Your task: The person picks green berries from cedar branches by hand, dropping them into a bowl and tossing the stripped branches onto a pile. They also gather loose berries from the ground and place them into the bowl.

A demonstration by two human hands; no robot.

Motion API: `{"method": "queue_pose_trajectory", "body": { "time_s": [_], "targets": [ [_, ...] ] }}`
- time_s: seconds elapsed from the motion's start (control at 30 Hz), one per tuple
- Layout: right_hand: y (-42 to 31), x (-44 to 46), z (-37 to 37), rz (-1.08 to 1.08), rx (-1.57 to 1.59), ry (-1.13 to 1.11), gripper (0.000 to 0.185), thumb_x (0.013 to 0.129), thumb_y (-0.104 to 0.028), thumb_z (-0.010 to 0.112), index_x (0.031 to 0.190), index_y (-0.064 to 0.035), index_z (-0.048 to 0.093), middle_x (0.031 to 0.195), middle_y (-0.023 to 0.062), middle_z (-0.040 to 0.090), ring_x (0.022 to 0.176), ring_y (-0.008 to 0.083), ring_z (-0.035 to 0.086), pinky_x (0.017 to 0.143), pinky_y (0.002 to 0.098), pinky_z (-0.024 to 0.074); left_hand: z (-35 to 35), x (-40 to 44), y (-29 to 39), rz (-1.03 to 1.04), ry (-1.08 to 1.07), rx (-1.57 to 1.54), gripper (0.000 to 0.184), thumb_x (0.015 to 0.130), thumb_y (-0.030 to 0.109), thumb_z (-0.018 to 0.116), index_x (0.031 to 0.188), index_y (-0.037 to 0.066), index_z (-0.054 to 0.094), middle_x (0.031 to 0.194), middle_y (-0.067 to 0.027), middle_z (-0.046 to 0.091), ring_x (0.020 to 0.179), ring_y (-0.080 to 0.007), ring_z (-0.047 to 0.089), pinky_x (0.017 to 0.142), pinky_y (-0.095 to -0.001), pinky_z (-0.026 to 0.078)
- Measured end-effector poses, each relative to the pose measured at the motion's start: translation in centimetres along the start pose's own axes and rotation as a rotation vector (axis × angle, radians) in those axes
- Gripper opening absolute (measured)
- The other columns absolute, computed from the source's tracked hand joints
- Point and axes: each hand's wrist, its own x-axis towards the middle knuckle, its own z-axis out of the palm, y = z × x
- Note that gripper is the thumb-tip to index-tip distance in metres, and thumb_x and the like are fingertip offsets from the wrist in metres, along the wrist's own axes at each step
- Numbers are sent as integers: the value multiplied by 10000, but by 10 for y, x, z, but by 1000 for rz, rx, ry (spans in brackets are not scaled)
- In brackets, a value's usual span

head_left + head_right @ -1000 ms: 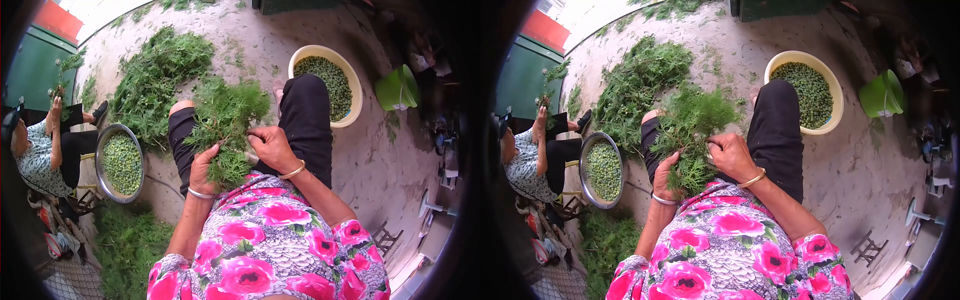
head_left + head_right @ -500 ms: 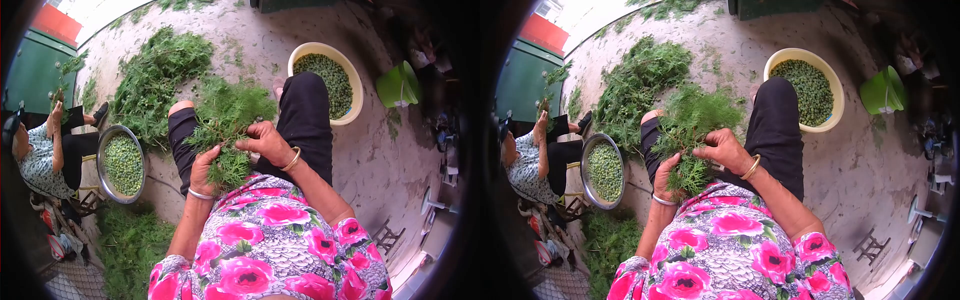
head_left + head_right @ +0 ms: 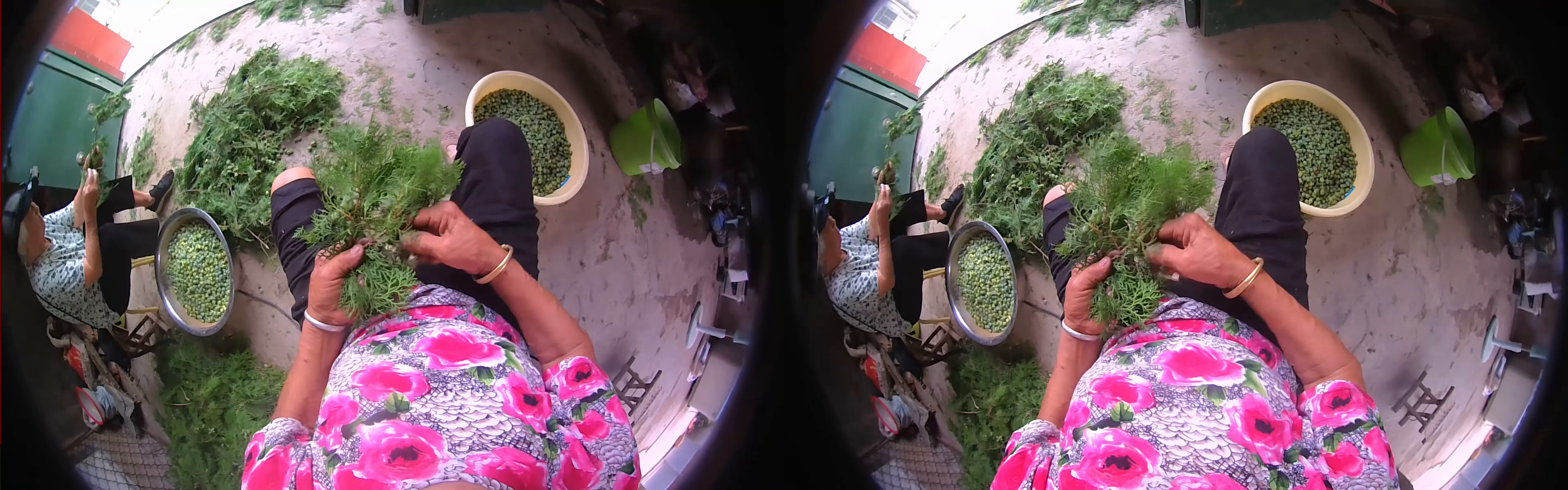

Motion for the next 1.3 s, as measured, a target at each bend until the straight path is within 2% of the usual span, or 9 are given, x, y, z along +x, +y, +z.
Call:
{"method": "queue_pose_trajectory", "body": {
  "time_s": [0.2,0.37,0.53,0.73,0.83,0.93,1.03,1.1,1.3],
  "targets": [
    [7,-10,19,254,1118,-86,136,902,-120,570,847,5,564,699,50,566,558,125,552,505,261,462,-3,4,0,-57,31,-65,290,859,37,546,1141,-28,565,1024,-137,653,870,-244,660,755,-375,567],
    [17,-5,16,240,800,-42,158,870,-98,572,760,15,569,678,50,578,547,152,543,497,281,412,-5,1,1,-36,51,-35,287,846,23,555,1128,-28,577,1019,-132,656,854,-243,663,747,-365,569],
    [5,-4,9,-61,-364,338,178,766,-95,592,722,77,574,542,160,516,538,185,553,522,363,432,-5,0,-5,-54,52,44,267,838,13,563,1101,-24,597,1013,-124,660,844,-238,663,755,-356,565],
    [-24,-20,-40,210,409,574,115,814,-73,601,812,30,650,618,63,603,503,58,484,450,217,374,-21,1,21,-41,73,-212,267,895,167,533,1084,-5,611,963,-137,674,825,-263,664,742,-387,555],
    [-40,-32,-81,10,458,710,146,841,-23,566,950,13,657,730,41,629,538,20,470,471,146,344,-62,13,23,-66,-367,-383,356,924,232,474,1174,-7,557,1050,-169,653,864,-292,658,768,-406,547],
    [-46,-29,-137,-146,477,933,286,835,-26,577,1107,57,605,862,109,651,662,107,563,590,189,443,-42,8,25,13,-162,-318,347,924,228,480,1164,-5,571,1057,-167,651,844,-281,655,739,-390,545],
    [-15,-37,-194,-94,-116,1117,377,843,-75,601,1175,97,550,947,136,655,799,176,610,742,245,488,-17,4,27,87,172,-141,246,894,127,540,1093,9,620,967,-113,678,802,-224,657,638,-355,545],
    [7,-40,-215,-49,-1272,1390,416,856,-141,619,1171,120,542,975,139,657,863,191,619,821,269,485,-15,3,29,179,147,-1,239,879,94,561,1095,13,624,973,-96,678,808,-201,653,651,-330,538],
    [-64,-24,-85,-232,-131,909,207,833,-4,639,1035,40,640,901,79,673,820,106,611,736,227,497,18,2,23,405,107,382,209,836,-9,603,1038,-13,655,951,-26,677,792,-106,612,689,-240,481]
  ]
}}
